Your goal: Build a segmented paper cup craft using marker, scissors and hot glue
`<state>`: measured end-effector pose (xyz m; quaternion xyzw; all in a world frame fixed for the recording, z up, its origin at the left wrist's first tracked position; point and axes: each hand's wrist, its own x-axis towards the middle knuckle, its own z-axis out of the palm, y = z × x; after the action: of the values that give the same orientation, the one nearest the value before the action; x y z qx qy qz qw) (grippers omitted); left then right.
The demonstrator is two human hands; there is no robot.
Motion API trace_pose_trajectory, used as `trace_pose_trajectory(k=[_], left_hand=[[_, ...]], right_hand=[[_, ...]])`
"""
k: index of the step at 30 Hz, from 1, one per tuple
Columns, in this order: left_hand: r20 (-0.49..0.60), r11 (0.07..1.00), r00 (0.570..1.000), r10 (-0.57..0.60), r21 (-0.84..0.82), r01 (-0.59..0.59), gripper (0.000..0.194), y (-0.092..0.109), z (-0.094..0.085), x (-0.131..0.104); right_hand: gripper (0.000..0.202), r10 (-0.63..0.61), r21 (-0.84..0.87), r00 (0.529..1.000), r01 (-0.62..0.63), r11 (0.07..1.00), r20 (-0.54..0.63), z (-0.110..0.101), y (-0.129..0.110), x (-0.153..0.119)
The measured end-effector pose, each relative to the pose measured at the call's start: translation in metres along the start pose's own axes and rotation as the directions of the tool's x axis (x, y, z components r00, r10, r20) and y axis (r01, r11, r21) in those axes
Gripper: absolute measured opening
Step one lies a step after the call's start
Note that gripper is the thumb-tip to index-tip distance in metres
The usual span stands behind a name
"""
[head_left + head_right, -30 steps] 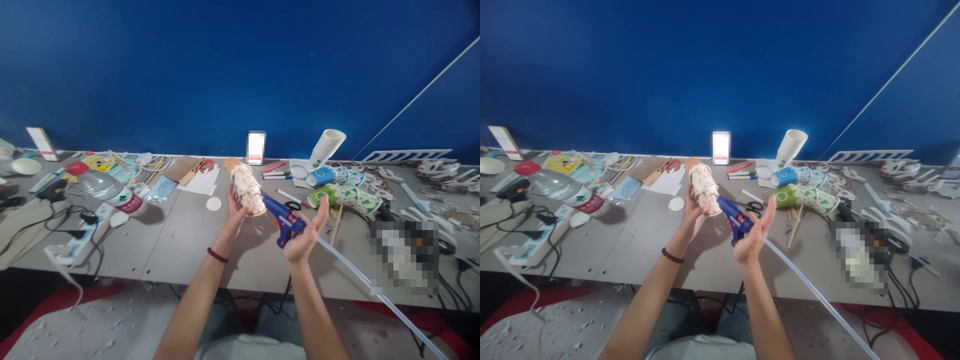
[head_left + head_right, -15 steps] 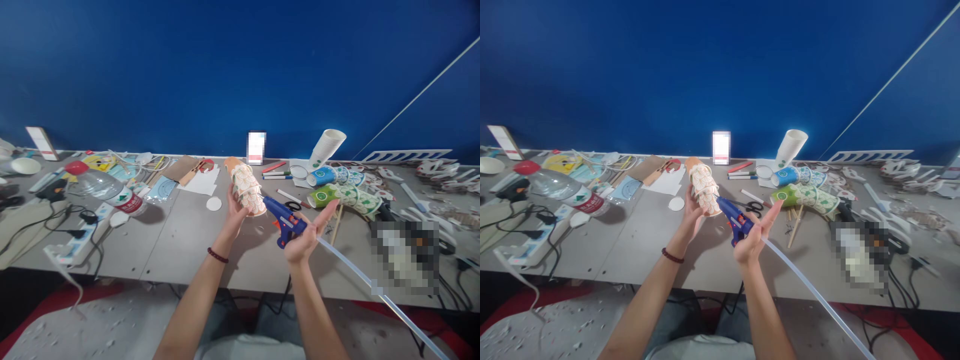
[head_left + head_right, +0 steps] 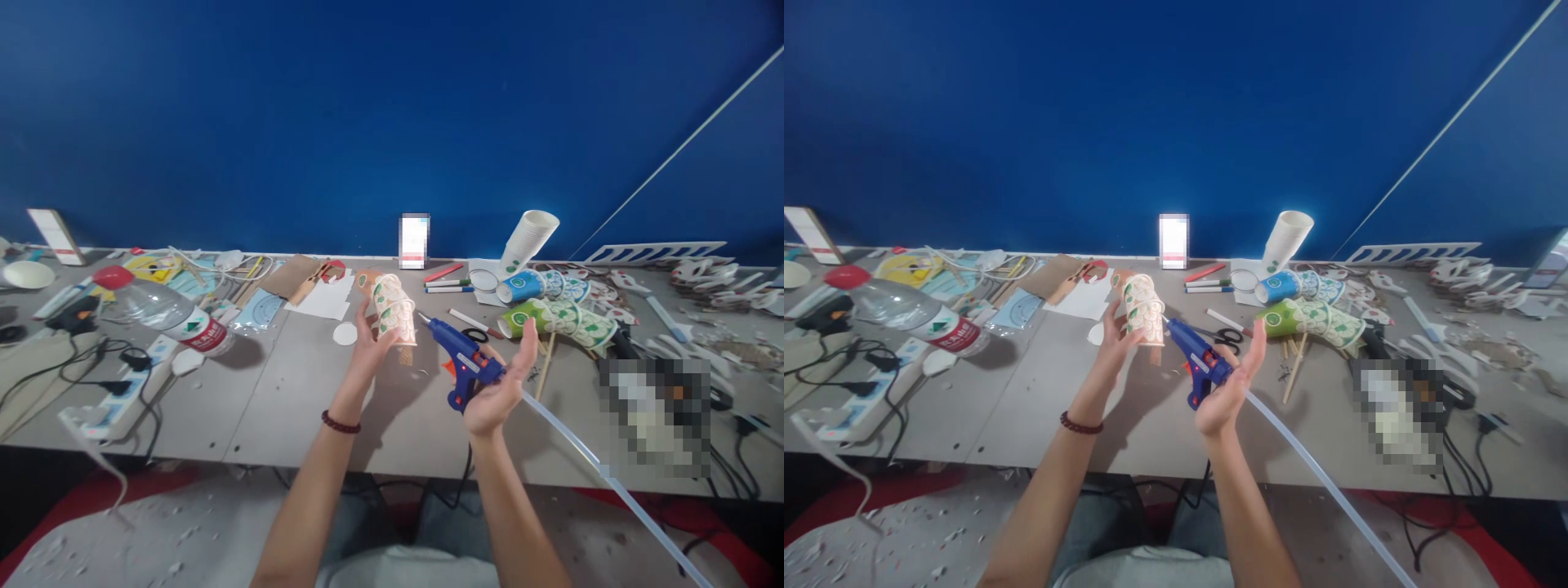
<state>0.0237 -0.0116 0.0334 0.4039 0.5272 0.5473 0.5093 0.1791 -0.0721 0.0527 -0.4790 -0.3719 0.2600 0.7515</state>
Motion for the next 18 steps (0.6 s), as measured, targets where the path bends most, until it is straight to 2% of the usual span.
trace_pose_trajectory(k=[3,8,12,15,18], left_hand=[[0.017,0.992,0.996,-0.093,0.091,0.091,0.089,0.01,-0.011,-0.002],[0.092,0.959,0.989,-0.119,0.267,0.09,0.09,0.011,-0.026,-0.011],[0.159,0.971,0.984,-0.081,0.236,0.042,0.081,0.006,-0.033,-0.018],[0.133,0.966,0.99,-0.039,0.26,0.003,0.069,0.002,-0.035,-0.02],[0.089,0.947,0.996,0.022,0.317,-0.05,0.063,-0.001,-0.035,-0.024]], right_hand=[[0.057,-0.057,-0.013,0.998,0.057,0.998,-0.006,0.001,0.002,0.0],[0.058,-0.055,-0.049,0.998,0.057,0.997,0.042,0.002,0.004,-0.002],[0.057,0.031,-0.004,0.998,-0.031,1.0,0.054,0.002,0.002,-0.005],[0.055,0.135,0.058,0.989,-0.138,0.989,0.053,0.002,0.0,-0.005],[0.055,0.15,0.071,0.987,-0.154,0.986,0.058,0.001,0.002,-0.003]])
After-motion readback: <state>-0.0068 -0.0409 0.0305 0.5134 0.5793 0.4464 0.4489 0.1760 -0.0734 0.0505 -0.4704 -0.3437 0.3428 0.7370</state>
